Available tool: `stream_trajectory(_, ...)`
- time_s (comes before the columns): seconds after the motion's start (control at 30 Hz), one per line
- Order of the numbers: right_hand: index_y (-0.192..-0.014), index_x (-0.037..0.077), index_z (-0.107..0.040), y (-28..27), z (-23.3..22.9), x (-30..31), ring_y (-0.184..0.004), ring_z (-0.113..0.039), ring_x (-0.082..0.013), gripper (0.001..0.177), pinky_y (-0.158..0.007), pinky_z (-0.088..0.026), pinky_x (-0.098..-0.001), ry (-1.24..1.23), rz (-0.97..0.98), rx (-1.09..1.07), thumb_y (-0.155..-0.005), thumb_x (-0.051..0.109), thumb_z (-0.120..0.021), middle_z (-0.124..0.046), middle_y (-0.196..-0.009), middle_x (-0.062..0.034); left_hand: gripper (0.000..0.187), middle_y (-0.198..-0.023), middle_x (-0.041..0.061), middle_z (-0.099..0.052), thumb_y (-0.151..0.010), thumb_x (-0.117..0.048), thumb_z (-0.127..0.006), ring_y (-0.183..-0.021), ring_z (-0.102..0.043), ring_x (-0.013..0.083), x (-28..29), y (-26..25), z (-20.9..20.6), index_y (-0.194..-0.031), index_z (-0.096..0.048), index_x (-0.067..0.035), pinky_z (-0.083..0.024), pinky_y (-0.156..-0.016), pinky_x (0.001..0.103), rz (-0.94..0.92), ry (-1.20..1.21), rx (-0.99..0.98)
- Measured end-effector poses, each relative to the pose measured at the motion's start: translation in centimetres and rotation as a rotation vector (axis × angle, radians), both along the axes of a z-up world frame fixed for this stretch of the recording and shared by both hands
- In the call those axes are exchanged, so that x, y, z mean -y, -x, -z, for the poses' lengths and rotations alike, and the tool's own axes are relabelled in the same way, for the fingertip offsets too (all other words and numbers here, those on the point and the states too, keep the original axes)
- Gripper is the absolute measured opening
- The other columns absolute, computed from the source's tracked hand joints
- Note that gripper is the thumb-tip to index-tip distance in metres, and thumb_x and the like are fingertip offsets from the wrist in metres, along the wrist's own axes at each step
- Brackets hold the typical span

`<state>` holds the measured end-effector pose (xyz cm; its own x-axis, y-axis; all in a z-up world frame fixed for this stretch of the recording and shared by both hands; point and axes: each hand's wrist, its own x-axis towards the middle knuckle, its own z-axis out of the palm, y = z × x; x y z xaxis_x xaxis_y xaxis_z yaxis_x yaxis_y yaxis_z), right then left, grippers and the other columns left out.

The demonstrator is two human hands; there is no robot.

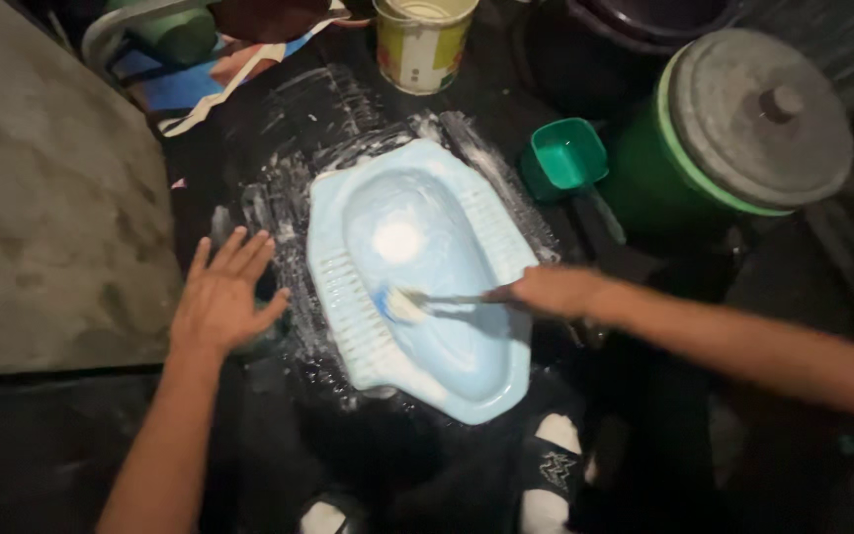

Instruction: The person scrubs a light blue squat toilet pan with a long-handled brush. They repeatedly apply a white cleaning agent and scrub the interior surfaces and footrests. The person occasionally uses a small green scoop to add water to the pan during the process.

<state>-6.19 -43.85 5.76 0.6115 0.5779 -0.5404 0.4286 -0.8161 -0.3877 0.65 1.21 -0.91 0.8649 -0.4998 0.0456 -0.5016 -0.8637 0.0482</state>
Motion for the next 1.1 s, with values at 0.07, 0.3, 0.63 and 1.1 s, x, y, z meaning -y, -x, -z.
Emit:
stream_trajectory(0.07,-0.132,0.026,-0.066,-1.2,-2.9,1.9,-0.086,-0.078,-0.0283,0.036,-0.076,-0.061,-0.0443,0.139,-0.12,-0.121,-0.097,0.028,-0.057,-0.077,-0.099,-0.0091,0.076,-0.16,0.001,-0.044,-0.087,-0.054,-0.059,-0.151,-0.031,0.0223,-0.3,0.3,0.3,-0.149,-0.051,-0.012,-0.017,-0.125,0.05,0.006,0.066,-0.003)
stream_trajectory(0.3,-0.149,0.034,-0.053,-3.0,-1.4,-1.7,-0.076,-0.075,-0.0303,0.044,-0.07,-0.06,-0.0452,0.319,-0.039,0.17,-0.106,0.036,-0.041,-0.073,-0.082,-0.0137,0.074,-0.16,0.004,-0.044,-0.088,-0.052,-0.06,-0.152,-0.031,0.0237,-0.2,0.4,0.0,-0.149,-0.052,-0.011,-0.016,-0.126,0.051,-0.002,0.132,-0.017)
stream_trajectory(0.63,-0.123,0.03,-0.066,-2.6,0.2,1.4,-0.08,-0.075,-0.0305,0.031,-0.072,-0.06,-0.0455,0.368,-0.334,0.161,-0.096,0.025,-0.051,-0.073,-0.085,-0.0098,0.075,-0.161,0.003,-0.044,-0.087,-0.052,-0.06,-0.152,-0.031,0.0243,-0.2,0.0,0.2,-0.149,-0.051,-0.011,-0.017,-0.125,0.053,0.024,0.128,-0.007)
stream_trajectory(1.1,-0.099,0.014,-0.078,-0.6,-5.5,-1.6,-0.088,-0.073,-0.0354,0.019,-0.075,-0.059,-0.0489,0.39,-0.227,0.012,-0.088,0.02,-0.062,-0.075,-0.092,-0.0174,0.071,-0.159,0.002,-0.047,-0.088,-0.05,-0.061,-0.151,-0.035,0.0259,-1.2,0.6,0.1,-0.148,-0.054,-0.013,-0.02,-0.125,0.054,0.014,0.13,-0.006)
